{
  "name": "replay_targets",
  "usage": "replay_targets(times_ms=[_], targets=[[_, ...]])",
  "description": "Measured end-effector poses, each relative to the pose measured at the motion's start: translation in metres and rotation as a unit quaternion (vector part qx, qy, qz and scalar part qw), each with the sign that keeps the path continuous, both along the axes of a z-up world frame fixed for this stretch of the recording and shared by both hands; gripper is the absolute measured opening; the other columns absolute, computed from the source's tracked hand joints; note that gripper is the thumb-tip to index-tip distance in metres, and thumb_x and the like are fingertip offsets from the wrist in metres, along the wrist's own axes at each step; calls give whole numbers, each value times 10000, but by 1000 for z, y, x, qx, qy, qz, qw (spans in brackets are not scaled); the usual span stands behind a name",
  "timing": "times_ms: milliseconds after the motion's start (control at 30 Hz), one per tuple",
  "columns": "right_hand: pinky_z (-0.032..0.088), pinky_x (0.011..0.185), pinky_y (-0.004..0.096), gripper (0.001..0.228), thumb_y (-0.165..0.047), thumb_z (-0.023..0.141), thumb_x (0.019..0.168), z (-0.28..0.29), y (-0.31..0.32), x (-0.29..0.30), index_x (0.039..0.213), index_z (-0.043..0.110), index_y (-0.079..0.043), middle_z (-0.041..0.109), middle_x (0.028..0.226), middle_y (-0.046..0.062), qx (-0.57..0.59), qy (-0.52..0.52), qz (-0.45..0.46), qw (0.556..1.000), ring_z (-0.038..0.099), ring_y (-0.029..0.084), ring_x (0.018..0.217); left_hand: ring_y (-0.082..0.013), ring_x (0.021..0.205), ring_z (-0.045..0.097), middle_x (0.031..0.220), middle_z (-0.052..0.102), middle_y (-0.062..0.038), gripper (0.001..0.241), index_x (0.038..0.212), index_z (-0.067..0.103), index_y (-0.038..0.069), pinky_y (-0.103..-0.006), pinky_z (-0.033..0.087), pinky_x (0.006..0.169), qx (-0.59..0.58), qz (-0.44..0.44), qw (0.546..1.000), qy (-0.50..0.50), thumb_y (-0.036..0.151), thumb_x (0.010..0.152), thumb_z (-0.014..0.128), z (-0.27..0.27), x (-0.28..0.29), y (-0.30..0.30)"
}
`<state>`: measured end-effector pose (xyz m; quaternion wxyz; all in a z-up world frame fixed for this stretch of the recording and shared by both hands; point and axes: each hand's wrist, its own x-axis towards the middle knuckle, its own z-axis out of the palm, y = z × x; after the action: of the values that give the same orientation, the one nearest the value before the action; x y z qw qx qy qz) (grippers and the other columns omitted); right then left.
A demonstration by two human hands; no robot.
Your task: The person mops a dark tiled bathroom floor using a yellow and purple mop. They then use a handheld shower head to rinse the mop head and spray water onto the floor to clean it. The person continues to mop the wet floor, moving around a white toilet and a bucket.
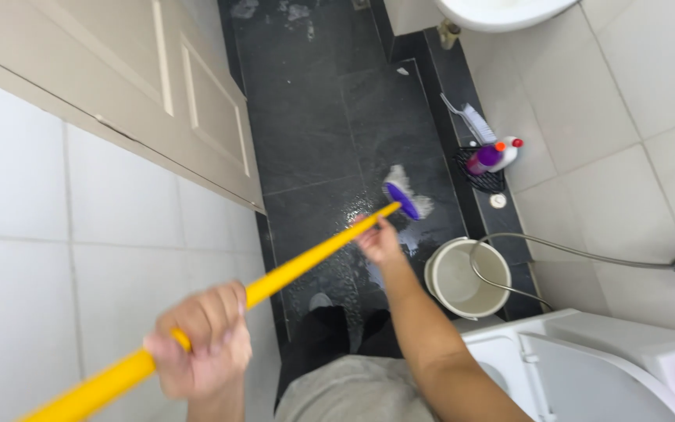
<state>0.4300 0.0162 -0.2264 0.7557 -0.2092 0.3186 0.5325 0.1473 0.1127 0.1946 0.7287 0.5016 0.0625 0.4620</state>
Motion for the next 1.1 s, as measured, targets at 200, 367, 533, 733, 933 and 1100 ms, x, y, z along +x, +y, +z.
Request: replay_targets(times_ms=[200,367,533,733,933,1100], targets=[[504,634,340,196,-94,521,1033,-36,-16,87,849,454,-82,485,648,38,-31,-63,-96,993,492,178,586,-207,628,491,656,514,-60,599,749,458,105,-497,466,909,-25,12,999,-42,575,1117,410,-55,-30,-13],[508,655,339,170,-100,508,1050,30,-60,113,889,463,-69,489,678,43,-82,-104,-58,989,505,173,609,-351,782,700,781,673,-255,509,821,512,46,-623,566,951,12,97,995,3,449,1113,407,-114,-30,-49],[596,789,417,170,-162,544,1039,51,-85,128,893,514,-80,561,708,38,-74,-136,-38,987,601,175,679,-370,907,694,934,661,-282,416,927,554,-6,-489,593,887,65,201,971,113,380,1057,469,-173,-58,-73],[595,848,435,168,-149,536,1042,91,-95,157,901,509,-63,575,742,50,-3,-171,-34,985,633,190,737,-339,853,652,908,636,-241,556,927,569,-18,-468,564,842,40,200,915,349,501,1035,401,-214,-105,-113],[525,764,408,103,-109,542,1055,126,-86,181,956,516,-101,582,774,54,103,-174,-44,978,599,181,726,-216,662,565,646,553,-129,761,672,424,41,-339,461,743,-59,379,762,522,612,1094,150,-243,-78,-184],[549,856,538,88,-120,555,1042,183,-68,173,975,526,-169,583,797,28,102,-212,31,971,617,185,765,-238,467,364,521,351,-93,766,684,384,67,-373,305,493,-423,415,557,581,694,1089,211,-290,-59,-191]])
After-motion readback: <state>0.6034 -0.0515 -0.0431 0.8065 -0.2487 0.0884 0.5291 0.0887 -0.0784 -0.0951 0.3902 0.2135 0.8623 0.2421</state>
